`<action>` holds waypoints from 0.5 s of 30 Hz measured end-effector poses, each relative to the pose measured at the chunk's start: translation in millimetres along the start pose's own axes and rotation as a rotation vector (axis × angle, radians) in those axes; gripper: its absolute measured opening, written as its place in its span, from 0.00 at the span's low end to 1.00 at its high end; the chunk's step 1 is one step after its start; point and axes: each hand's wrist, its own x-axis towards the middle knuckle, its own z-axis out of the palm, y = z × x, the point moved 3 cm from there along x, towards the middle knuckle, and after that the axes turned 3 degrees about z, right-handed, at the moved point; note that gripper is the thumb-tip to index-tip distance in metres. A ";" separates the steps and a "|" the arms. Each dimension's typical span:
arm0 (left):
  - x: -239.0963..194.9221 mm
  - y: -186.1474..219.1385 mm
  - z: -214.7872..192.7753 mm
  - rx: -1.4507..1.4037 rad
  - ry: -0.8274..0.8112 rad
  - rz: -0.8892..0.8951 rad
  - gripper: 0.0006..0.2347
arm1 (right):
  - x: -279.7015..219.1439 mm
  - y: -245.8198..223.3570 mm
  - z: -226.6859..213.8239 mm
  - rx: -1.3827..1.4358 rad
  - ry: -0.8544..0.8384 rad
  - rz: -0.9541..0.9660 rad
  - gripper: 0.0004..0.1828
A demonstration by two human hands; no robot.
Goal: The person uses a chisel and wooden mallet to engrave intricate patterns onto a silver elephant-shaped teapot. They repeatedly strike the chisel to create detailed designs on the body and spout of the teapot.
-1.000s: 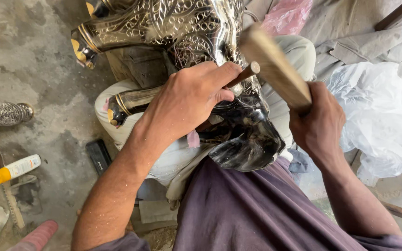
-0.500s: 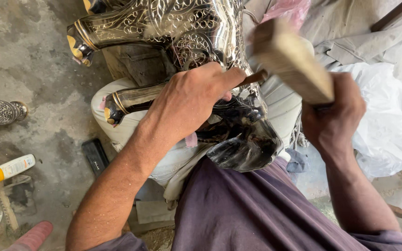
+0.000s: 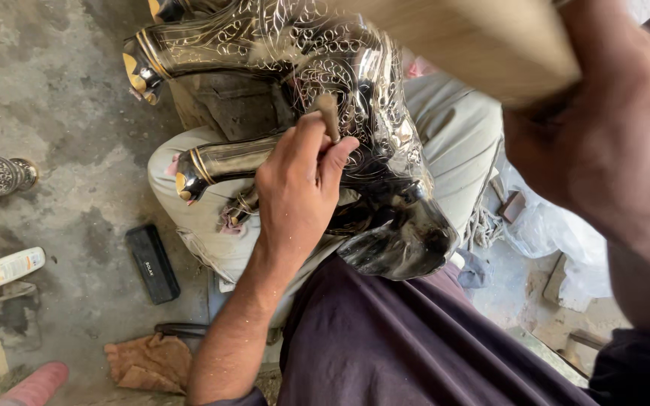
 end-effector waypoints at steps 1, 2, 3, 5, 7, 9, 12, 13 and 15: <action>-2.0 -0.6 0.9 -0.034 0.038 -0.027 0.09 | 9.4 -6.0 -6.0 -0.055 -0.035 -0.008 0.16; -4.2 -0.4 2.7 -0.068 0.077 -0.053 0.09 | 18.1 -11.8 -11.9 -0.111 -0.069 -0.019 0.17; -8.7 0.1 3.3 -0.106 0.105 -0.084 0.09 | 25.2 -18.7 -17.1 -0.040 -0.090 -0.042 0.16; -16.1 -1.5 6.1 -0.148 0.146 -0.201 0.09 | 35.2 -28.6 -23.9 -0.093 -0.169 -0.074 0.12; -18.7 -1.4 9.9 -0.188 0.173 -0.247 0.09 | 44.4 -34.1 -28.3 -0.219 -0.219 -0.093 0.09; -19.6 -0.1 9.5 -0.211 0.186 -0.228 0.08 | 53.4 -39.5 -35.9 -0.082 -0.146 -0.109 0.09; -14.9 0.4 7.6 -0.148 0.166 -0.217 0.09 | 57.0 -42.8 -38.0 -0.071 -0.172 -0.075 0.13; -14.6 1.0 7.3 -0.154 0.152 -0.219 0.09 | 55.0 -41.5 -36.0 -0.087 -0.197 -0.065 0.14; -11.3 -0.3 7.9 -0.165 0.123 -0.217 0.09 | 51.6 -33.3 -31.1 -0.074 -0.216 -0.061 0.16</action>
